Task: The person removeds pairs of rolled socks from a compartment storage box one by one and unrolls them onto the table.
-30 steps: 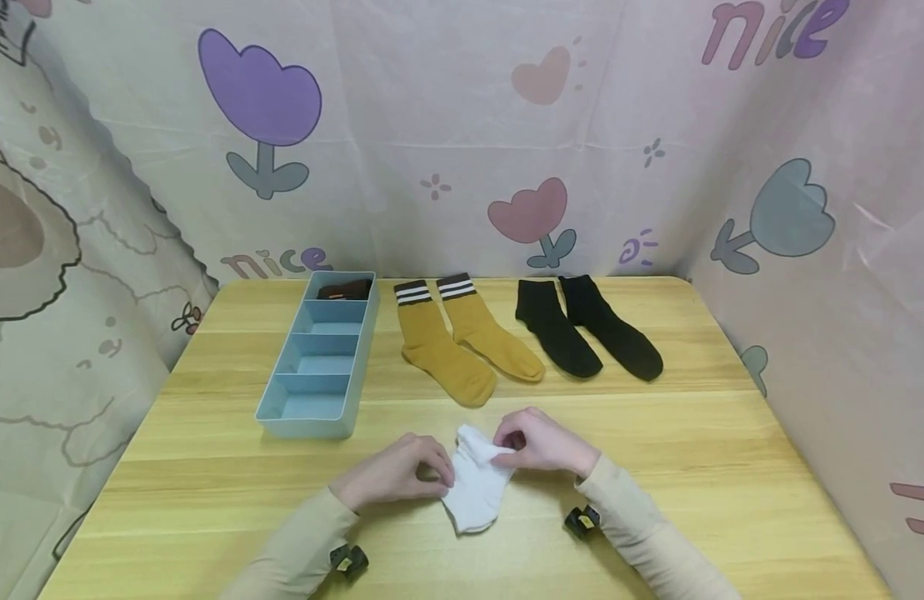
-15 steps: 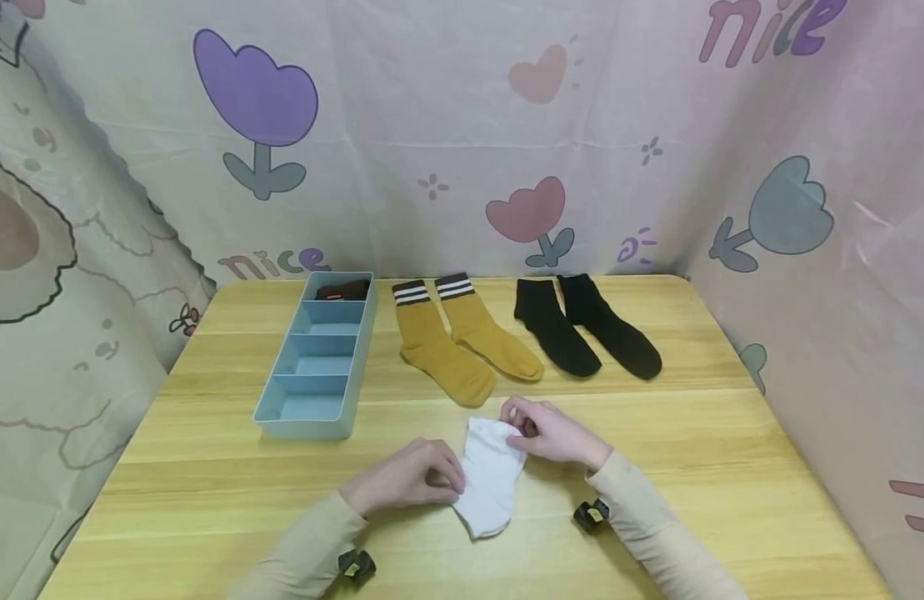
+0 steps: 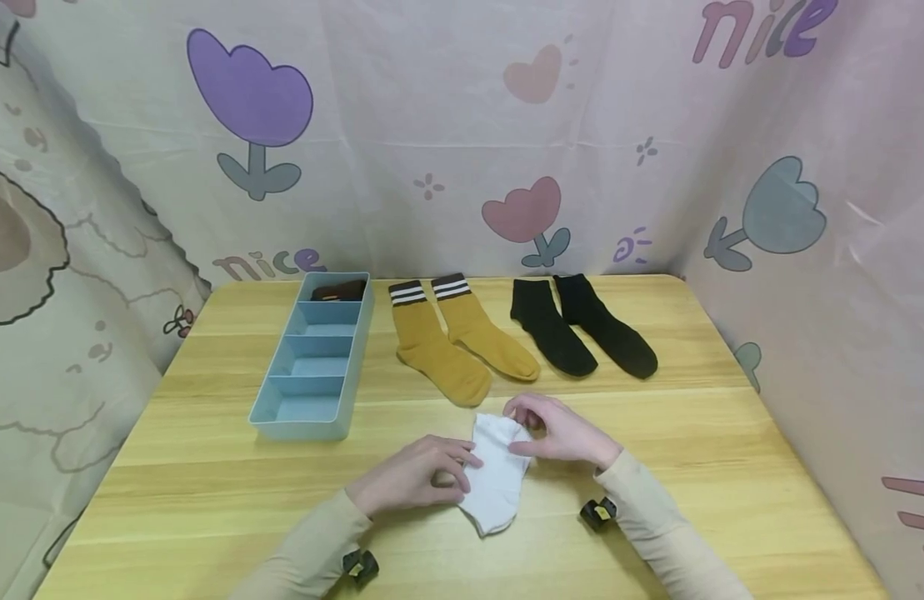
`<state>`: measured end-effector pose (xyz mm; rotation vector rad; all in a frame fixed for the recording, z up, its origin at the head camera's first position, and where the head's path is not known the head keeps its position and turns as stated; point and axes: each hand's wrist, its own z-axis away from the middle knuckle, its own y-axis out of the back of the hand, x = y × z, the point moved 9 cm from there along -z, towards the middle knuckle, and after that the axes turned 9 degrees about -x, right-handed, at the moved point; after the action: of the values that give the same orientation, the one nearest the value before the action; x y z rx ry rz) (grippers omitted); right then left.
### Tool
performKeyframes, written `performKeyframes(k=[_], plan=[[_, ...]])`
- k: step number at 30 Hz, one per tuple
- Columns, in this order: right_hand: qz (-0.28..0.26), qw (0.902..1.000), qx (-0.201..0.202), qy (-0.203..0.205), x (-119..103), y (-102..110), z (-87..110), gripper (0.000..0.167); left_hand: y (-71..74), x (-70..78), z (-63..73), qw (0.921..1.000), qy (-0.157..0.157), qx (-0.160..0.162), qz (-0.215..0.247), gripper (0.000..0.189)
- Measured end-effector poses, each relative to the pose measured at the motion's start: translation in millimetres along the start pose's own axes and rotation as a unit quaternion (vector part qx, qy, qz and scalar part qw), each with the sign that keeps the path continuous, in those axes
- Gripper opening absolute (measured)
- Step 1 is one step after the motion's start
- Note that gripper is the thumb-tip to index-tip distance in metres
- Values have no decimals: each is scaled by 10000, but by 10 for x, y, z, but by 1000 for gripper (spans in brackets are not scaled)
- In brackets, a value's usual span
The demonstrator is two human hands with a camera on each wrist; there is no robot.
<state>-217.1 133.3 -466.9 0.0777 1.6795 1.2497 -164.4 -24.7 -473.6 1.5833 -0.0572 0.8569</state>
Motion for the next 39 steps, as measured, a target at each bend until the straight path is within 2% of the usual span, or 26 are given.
performKeyframes(k=[4, 11, 16, 21, 28, 34, 39], plan=[[162, 9999, -6, 58, -2, -4, -32, 38, -10, -13, -12, 9998, 80, -120, 111, 7], [300, 9994, 100, -153, 87, 42, -69, 19, -3, 3, -22, 9999, -43, -97, 97, 6], [257, 9992, 313, -13, 112, 86, -56, 26, -6, 2, -24, 9998, -61, -100, 153, 6], [276, 9988, 296, 272, 55, 83, -42, 32, -24, 3, -42, 9993, -13, -237, 295, 6], [436, 9984, 176, 326, 14, 82, -21, 27, -33, 31, -79, 9991, -48, -318, 259, 4], [486, 9987, -5, 136, 42, 80, -50, 22, -35, 28, -95, 9989, -8, -363, 285, 4], [482, 9985, 251, -102, 128, 131, -97, 8, -35, 33, -97, 9989, -54, -341, 304, 5]])
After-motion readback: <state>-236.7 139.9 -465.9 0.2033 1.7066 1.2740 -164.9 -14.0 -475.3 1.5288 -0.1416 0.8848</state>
